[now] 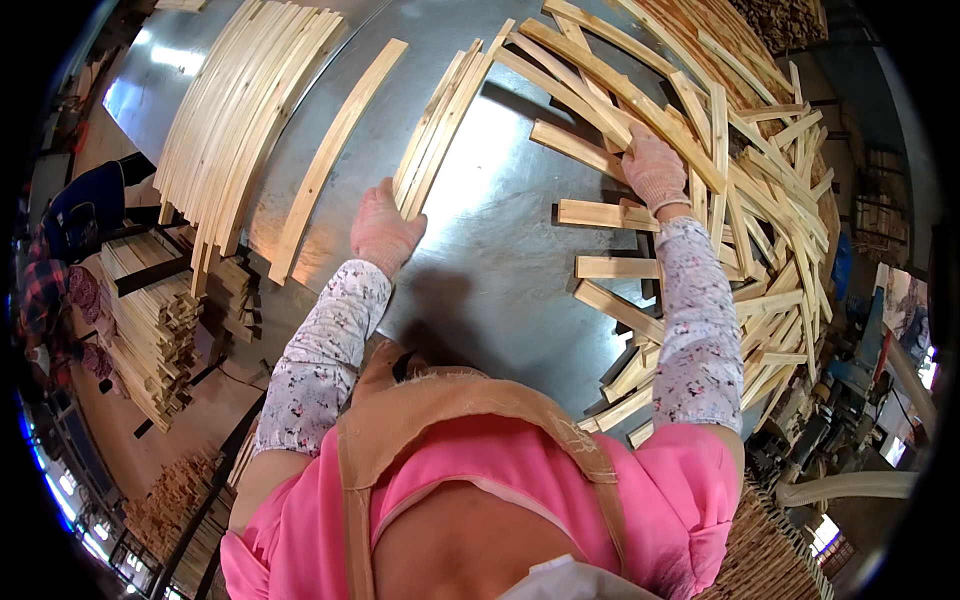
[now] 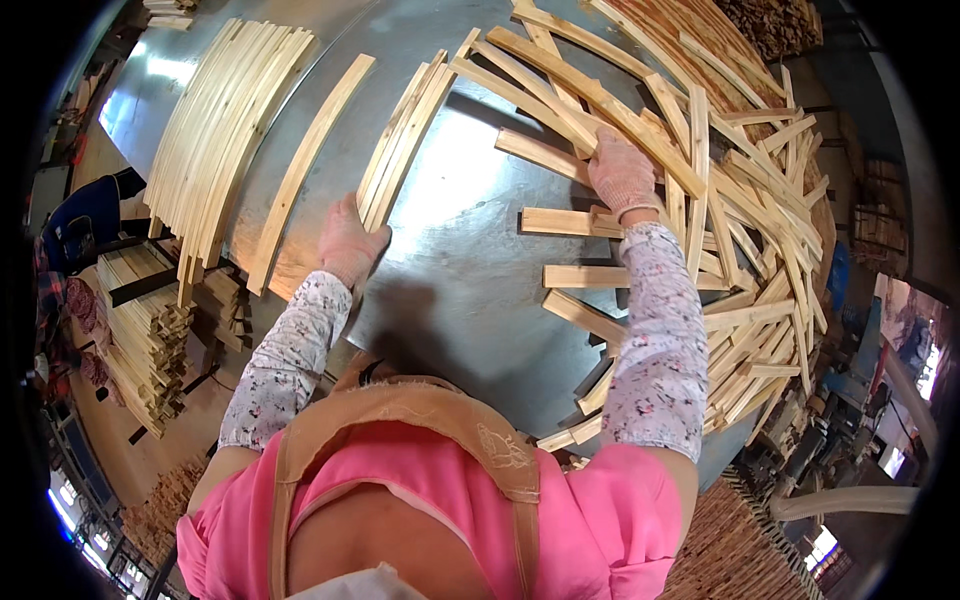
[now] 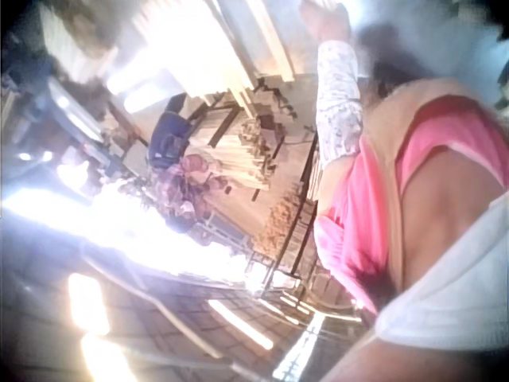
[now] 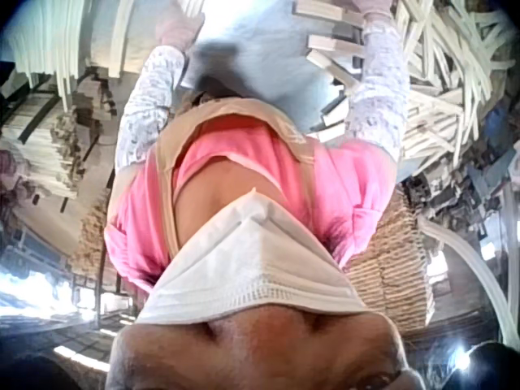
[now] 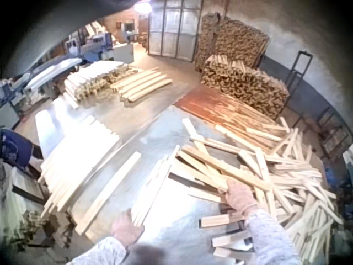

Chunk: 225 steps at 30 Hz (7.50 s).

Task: The person sorts and stacks thin wooden strips on a metal table. They pick up individual strips from a scattered pile, align them, and place them into a neat stack. The person occasionally gathers a large bundle of strips to reposition the stack on the table.

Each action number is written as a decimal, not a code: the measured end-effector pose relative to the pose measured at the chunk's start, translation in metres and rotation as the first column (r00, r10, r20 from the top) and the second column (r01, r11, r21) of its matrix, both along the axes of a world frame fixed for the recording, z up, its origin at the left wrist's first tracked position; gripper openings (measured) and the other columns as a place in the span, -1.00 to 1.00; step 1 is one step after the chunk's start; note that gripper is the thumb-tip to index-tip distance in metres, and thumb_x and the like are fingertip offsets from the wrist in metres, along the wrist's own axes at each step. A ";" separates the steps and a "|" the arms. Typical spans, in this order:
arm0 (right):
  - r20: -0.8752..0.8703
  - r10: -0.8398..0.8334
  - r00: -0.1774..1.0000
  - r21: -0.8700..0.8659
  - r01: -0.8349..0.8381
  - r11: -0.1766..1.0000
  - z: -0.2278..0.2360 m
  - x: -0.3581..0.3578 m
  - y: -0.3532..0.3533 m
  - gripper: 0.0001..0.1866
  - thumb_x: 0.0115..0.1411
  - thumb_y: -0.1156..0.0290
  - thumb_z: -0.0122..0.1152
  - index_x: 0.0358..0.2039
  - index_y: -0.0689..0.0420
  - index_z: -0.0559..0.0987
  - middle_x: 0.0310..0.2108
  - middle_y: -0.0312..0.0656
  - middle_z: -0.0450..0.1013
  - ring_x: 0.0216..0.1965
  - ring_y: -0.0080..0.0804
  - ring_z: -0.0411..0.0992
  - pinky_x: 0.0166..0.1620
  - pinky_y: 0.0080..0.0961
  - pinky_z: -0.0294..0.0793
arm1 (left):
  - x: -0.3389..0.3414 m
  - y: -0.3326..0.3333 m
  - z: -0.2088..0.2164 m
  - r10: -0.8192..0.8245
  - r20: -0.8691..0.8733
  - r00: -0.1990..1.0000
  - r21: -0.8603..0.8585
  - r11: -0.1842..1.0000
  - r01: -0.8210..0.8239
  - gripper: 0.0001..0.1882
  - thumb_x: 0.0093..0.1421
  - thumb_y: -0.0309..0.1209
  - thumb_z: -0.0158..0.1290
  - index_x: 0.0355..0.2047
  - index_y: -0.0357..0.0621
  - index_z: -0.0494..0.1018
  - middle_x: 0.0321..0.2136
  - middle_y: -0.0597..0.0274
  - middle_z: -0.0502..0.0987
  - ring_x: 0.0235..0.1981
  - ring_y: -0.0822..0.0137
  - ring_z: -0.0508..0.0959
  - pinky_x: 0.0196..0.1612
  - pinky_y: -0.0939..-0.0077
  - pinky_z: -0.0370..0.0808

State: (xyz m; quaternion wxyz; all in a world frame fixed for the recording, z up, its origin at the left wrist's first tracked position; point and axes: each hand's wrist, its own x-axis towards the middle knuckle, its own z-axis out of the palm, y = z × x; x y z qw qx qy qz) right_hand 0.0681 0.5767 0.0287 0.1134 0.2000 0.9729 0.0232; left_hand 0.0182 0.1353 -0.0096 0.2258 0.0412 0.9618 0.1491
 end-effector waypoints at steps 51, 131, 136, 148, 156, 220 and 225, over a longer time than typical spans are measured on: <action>-0.307 -0.443 0.842 -0.104 0.433 0.895 -0.035 0.166 -0.007 -0.28 0.37 0.01 0.24 0.35 0.28 0.46 0.20 0.25 0.52 0.21 0.24 0.48 0.28 0.02 0.45 | -0.126 -0.169 -0.005 0.140 0.194 0.971 0.228 0.956 -0.183 -0.16 0.37 0.34 0.01 0.33 -0.12 0.49 -0.20 -0.15 0.67 -0.15 -0.08 0.67 -0.01 0.07 0.56; 0.270 -0.536 0.800 -0.914 0.038 -0.404 0.016 0.090 -0.286 -0.35 0.35 0.38 0.24 0.42 0.24 0.39 -0.14 -0.02 0.61 -0.32 -0.33 0.64 -0.23 -0.44 0.72 | -0.013 -0.073 0.066 -0.666 -0.608 0.432 -0.153 0.633 0.759 -0.14 0.18 -0.07 0.28 0.48 0.11 0.30 0.44 0.03 0.30 0.53 -0.07 0.18 0.56 -0.16 0.08; -0.131 -0.205 0.970 -0.986 -0.106 0.129 0.037 0.089 -0.291 -0.39 0.49 0.15 0.13 0.44 0.18 0.38 -0.15 -0.08 0.62 -0.34 -0.38 0.61 -0.28 -0.39 0.66 | -0.086 -0.077 0.133 -0.738 -0.654 -0.167 -0.347 0.097 0.933 -0.42 0.15 -0.30 0.19 0.23 0.11 0.49 0.19 0.30 0.51 0.26 0.24 0.49 0.25 0.25 0.51; -0.072 -0.617 0.784 -0.721 0.387 0.575 -0.069 0.115 -0.337 -0.39 0.41 0.06 0.11 0.32 0.19 0.49 0.23 0.34 0.48 0.27 0.31 0.45 0.32 -0.01 0.44 | -0.064 -0.188 0.009 -0.048 -0.198 0.979 -0.332 0.943 -0.021 0.00 0.20 0.26 0.27 0.50 0.02 0.26 0.22 -0.14 0.54 0.27 -0.01 0.56 0.25 0.02 0.53; -0.096 -0.630 0.770 -0.754 0.357 0.552 -0.100 0.113 -0.381 -0.37 0.39 0.11 0.14 0.29 0.33 0.48 0.20 0.34 0.50 0.27 0.29 0.44 0.35 -0.02 0.41 | -0.095 -0.155 0.009 0.096 -0.135 0.986 -0.031 0.994 -0.101 -0.21 0.17 -0.05 0.30 0.32 -0.25 0.44 0.22 -0.26 0.52 0.27 -0.18 0.54 0.34 0.03 0.48; 0.338 -0.614 0.713 -0.915 0.096 -0.392 -0.042 0.074 -0.353 -0.48 0.49 0.24 0.22 0.31 0.18 0.31 -0.26 0.00 0.61 -0.48 -0.31 0.60 -0.40 -0.39 0.65 | 0.165 -0.211 -0.039 0.087 0.871 0.484 0.403 0.437 -0.804 -0.52 0.24 -0.29 0.39 0.03 -0.41 0.60 -0.19 0.11 0.72 -0.17 0.35 0.69 -0.05 0.44 0.64; 0.251 -0.560 0.789 -0.939 0.056 -0.340 -0.038 0.083 -0.360 -0.46 0.50 0.03 0.23 0.14 0.30 0.46 -0.28 -0.03 0.61 -0.40 -0.30 0.64 -0.32 -0.37 0.74 | 0.197 -0.236 0.026 0.140 0.779 0.612 0.509 0.428 -0.746 -0.48 0.18 -0.36 0.45 0.07 -0.40 0.57 -0.15 0.13 0.71 -0.17 0.41 0.67 -0.05 0.43 0.65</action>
